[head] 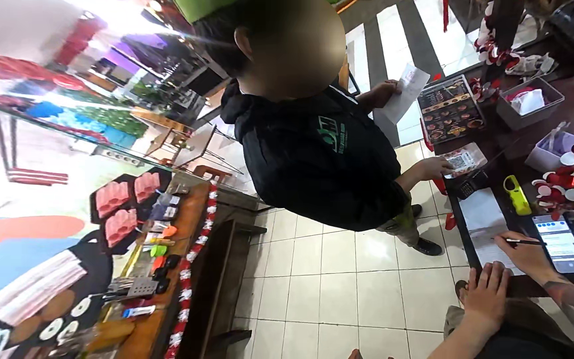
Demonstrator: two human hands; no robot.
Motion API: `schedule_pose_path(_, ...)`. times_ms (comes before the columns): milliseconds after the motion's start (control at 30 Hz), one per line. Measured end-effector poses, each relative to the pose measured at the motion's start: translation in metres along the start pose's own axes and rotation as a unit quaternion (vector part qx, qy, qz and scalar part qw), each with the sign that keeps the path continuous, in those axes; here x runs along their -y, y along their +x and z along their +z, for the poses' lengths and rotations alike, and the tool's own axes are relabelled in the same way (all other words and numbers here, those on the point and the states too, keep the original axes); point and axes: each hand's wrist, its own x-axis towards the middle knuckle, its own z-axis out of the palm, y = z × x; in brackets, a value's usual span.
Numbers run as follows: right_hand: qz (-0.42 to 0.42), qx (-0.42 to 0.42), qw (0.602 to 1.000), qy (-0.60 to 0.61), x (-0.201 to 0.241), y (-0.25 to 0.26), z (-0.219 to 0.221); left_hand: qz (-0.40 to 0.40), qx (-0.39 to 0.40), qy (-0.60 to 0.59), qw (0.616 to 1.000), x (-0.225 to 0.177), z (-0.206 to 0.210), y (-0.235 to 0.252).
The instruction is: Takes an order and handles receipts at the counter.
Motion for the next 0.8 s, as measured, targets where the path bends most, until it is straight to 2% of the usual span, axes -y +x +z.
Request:
schedule_pose_path(367,-0.006,-0.017,1.000,-0.024,-0.003,0.000,0.004,0.012,0.003,0.023,1.000,0.004,0.000,0.001)
schedule_pose_path(533,-0.016,-0.039,0.999,0.029,0.000,-0.003,0.000,0.022,0.025,0.008,0.999,0.006,-0.004,0.001)
schedule_pose_path(600,-0.056,-0.047,0.995,0.061,0.020,0.008,-0.005,0.029,0.030,0.011,0.999,0.010,-0.002,0.002)
schedule_pose_path(733,-0.141,-0.070,0.986,0.059,0.093,0.071,-0.013,0.043,-0.038,-0.001,0.998,0.012,0.006,0.000)
schedule_pose_path(800,-0.175,-0.073,0.981,0.037,0.126,0.113,-0.013,0.030,0.001,-0.029,0.999,0.011,-0.002,0.000)
